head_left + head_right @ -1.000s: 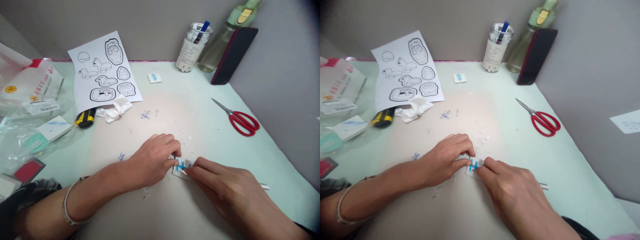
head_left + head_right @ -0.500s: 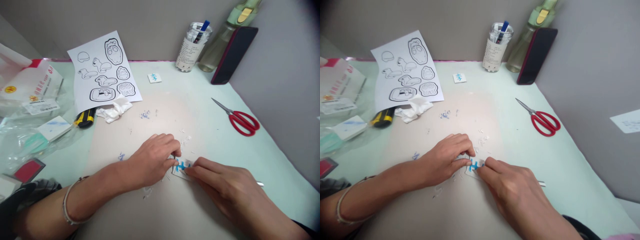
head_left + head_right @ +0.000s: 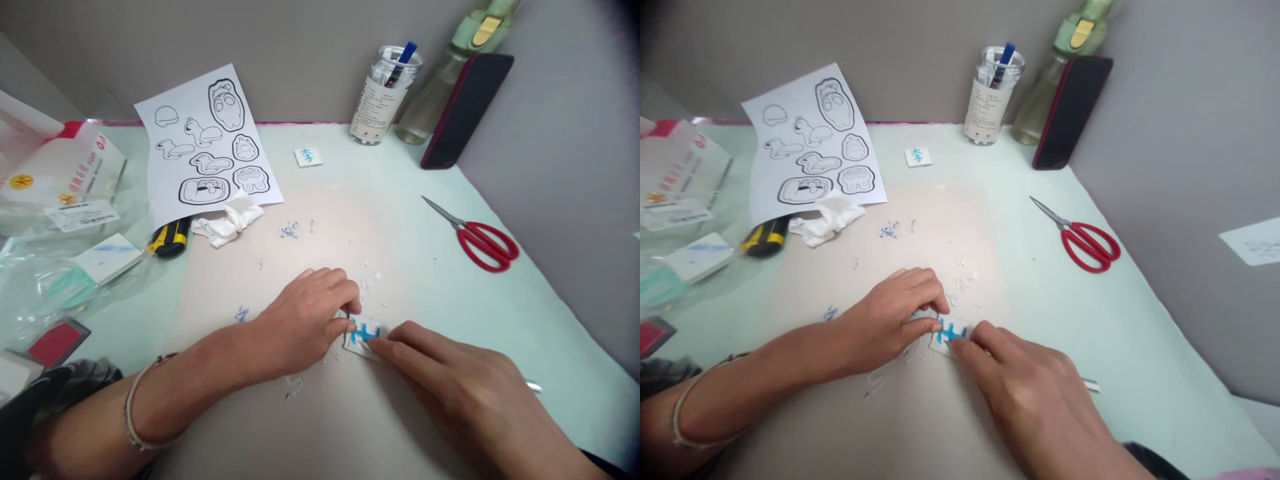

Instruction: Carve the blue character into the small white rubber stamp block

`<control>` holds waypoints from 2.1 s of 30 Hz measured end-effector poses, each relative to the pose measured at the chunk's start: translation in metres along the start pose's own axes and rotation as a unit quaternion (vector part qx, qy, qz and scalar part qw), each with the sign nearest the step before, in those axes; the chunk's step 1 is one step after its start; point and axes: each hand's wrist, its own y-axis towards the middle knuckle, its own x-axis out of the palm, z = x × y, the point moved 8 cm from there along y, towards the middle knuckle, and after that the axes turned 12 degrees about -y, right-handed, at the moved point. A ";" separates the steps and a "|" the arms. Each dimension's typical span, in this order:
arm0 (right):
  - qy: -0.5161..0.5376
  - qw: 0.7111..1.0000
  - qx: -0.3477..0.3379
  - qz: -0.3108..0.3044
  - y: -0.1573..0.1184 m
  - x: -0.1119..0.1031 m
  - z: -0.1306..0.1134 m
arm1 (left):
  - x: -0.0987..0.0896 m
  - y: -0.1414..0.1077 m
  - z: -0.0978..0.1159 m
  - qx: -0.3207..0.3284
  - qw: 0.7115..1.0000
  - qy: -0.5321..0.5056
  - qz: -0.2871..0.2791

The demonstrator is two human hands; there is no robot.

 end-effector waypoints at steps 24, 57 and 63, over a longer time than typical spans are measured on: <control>-0.036 0.999 -0.002 -0.010 -0.004 0.006 -0.002 | 0.000 0.000 0.001 0.003 1.000 -0.003 -0.002; 0.016 0.996 -0.086 -0.027 0.010 0.000 -0.001 | 0.001 0.000 0.001 0.004 1.000 -0.004 -0.008; -0.044 0.994 -0.101 0.023 0.006 -0.005 -0.008 | 0.001 0.000 0.001 0.005 1.000 0.002 -0.009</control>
